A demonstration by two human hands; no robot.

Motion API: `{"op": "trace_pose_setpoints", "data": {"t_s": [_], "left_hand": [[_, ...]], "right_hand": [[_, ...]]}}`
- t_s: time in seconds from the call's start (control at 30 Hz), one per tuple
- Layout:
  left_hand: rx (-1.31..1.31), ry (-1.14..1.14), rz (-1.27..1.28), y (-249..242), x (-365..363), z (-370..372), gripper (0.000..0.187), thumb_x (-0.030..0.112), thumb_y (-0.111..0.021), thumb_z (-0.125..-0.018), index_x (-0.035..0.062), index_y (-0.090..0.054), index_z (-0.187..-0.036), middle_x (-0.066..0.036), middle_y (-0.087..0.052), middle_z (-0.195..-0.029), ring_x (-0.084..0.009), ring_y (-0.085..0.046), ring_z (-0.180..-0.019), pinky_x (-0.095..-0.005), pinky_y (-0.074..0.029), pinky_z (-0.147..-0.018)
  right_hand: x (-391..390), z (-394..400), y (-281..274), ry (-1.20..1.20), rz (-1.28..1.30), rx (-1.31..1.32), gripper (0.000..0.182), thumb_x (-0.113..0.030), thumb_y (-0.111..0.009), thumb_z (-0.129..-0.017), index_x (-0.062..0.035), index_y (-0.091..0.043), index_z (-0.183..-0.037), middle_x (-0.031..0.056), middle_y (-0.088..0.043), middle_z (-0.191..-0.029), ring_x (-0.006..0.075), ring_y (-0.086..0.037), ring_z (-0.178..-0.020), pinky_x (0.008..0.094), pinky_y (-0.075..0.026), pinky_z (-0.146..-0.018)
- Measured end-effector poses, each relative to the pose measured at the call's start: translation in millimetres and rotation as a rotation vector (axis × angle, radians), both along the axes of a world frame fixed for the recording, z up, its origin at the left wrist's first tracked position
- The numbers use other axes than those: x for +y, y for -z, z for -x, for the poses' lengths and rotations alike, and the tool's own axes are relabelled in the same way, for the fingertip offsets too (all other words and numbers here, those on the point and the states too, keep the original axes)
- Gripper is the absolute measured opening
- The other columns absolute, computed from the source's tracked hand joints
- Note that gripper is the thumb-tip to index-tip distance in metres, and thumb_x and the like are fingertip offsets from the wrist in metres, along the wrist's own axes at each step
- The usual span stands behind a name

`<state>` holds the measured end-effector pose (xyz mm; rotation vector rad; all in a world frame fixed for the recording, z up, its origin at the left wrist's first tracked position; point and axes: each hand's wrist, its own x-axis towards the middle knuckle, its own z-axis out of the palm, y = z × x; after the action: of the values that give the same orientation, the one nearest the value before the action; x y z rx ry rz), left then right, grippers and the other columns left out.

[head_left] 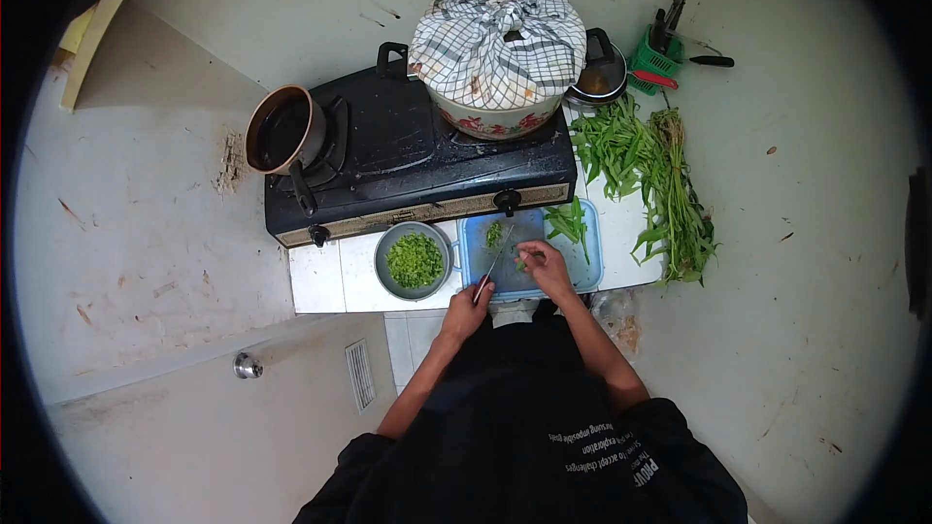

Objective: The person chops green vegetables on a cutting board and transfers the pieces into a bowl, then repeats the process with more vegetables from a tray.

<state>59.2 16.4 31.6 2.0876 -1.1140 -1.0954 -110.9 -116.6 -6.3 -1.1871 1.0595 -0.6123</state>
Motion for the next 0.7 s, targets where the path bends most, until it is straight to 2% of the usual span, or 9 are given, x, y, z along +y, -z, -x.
{"op": "trace_pose_setpoints", "data": {"t_s": [0.07, 0.17, 0.37, 0.47, 0.57, 0.67, 0.7], "left_hand": [[0.012, 0.003, 0.001, -0.7, 0.4, 0.7, 0.052, 0.045, -0.058, -0.098, -0.0047, -0.066, -0.087, -0.027, -0.065, -0.072, -0.0447, -0.067, -0.072, -0.0483, -0.05, -0.067], [0.026, -0.002, -0.019, 0.3, 0.9, 0.9, 0.052, 0.045, -0.058, -0.098, -0.0047, -0.066, -0.088, -0.027, -0.065, -0.072, -0.0444, -0.067, -0.073, -0.0482, -0.05, -0.068], [0.026, -0.006, 0.014, -7.5, -0.9, 1.2, 0.051, 0.044, -0.059, -0.098, -0.0052, -0.066, -0.09, -0.027, -0.065, -0.073, -0.0446, -0.067, -0.074, -0.0482, -0.05, -0.067], [0.009, 0.017, -0.007, -3.4, 0.1, -0.4, 0.051, 0.044, -0.059, -0.098, -0.0057, -0.066, -0.091, -0.028, -0.066, -0.074, -0.0454, -0.067, -0.075, -0.0484, -0.05, -0.068], [0.013, 0.02, -0.029, -2.4, 0.0, -0.8, 0.052, 0.045, -0.058, -0.098, -0.0057, -0.066, -0.091, -0.028, -0.066, -0.074, -0.0459, -0.067, -0.077, -0.0485, -0.051, -0.069], [0.003, 0.02, -0.028, -1.0, 0.4, -1.2, 0.052, 0.046, -0.058, -0.098, -0.0056, -0.066, -0.091, -0.028, -0.066, -0.075, -0.0461, -0.067, -0.078, -0.049, -0.051, -0.07], [0.004, 0.019, -0.028, 0.2, 0.8, -1.2, 0.052, 0.046, -0.058, -0.098, -0.0056, -0.066, -0.092, -0.029, -0.066, -0.075, -0.0462, -0.067, -0.078, -0.0492, -0.051, -0.071]], "right_hand": [[1.3, -1.0, -8.1, 0.05, -0.022, -0.028, 0.025, -0.006, -0.064, -0.095, -0.0031, -0.066, -0.119, 0.0043, -0.065, -0.095, 0.0136, -0.069, -0.082, 0.0276, -0.053, -0.066], [2.9, -0.4, -5.7, 0.07, -0.058, 0.033, 0.022, -0.006, -0.065, -0.095, -0.0024, -0.067, -0.116, 0.0055, -0.065, -0.098, 0.014, -0.07, -0.086, 0.0271, -0.053, -0.07], [4.3, 1.5, -6.1, -0.01, 0.491, 0.29, 0.021, -0.001, -0.066, -0.089, 0.0, -0.071, -0.11, 0.0147, -0.069, -0.096, 0.0237, -0.071, -0.084, 0.0319, -0.053, -0.072], [6.4, -0.4, -7.7, -0.059, 0.527, 0.346, 0.025, -0.002, -0.065, -0.086, -0.0031, -0.071, -0.11, 0.0198, -0.068, -0.093, 0.037, -0.067, -0.082, 0.0393, -0.053, -0.078], [6.8, -3.6, -6.3, -0.021, 0.612, 0.39, 0.022, -0.002, -0.066, -0.086, -0.0033, -0.072, -0.108, 0.0189, -0.069, -0.093, 0.0363, -0.068, -0.083, 0.0401, -0.054, -0.077], [6.3, -2.7, -1.3, 0.012, 0.363, 0.276, 0.025, 0.001, -0.067, -0.087, -0.0017, -0.071, -0.111, 0.0175, -0.071, -0.094, 0.0261, -0.07, -0.082, 0.0324, -0.053, -0.072], [5.5, -1.3, -1.2, 0.035, 0.346, 0.253, 0.023, 0.001, -0.067, -0.086, -0.0023, -0.072, -0.109, 0.0175, -0.07, -0.091, 0.0294, -0.069, -0.081, 0.0355, -0.053, -0.072]]}}
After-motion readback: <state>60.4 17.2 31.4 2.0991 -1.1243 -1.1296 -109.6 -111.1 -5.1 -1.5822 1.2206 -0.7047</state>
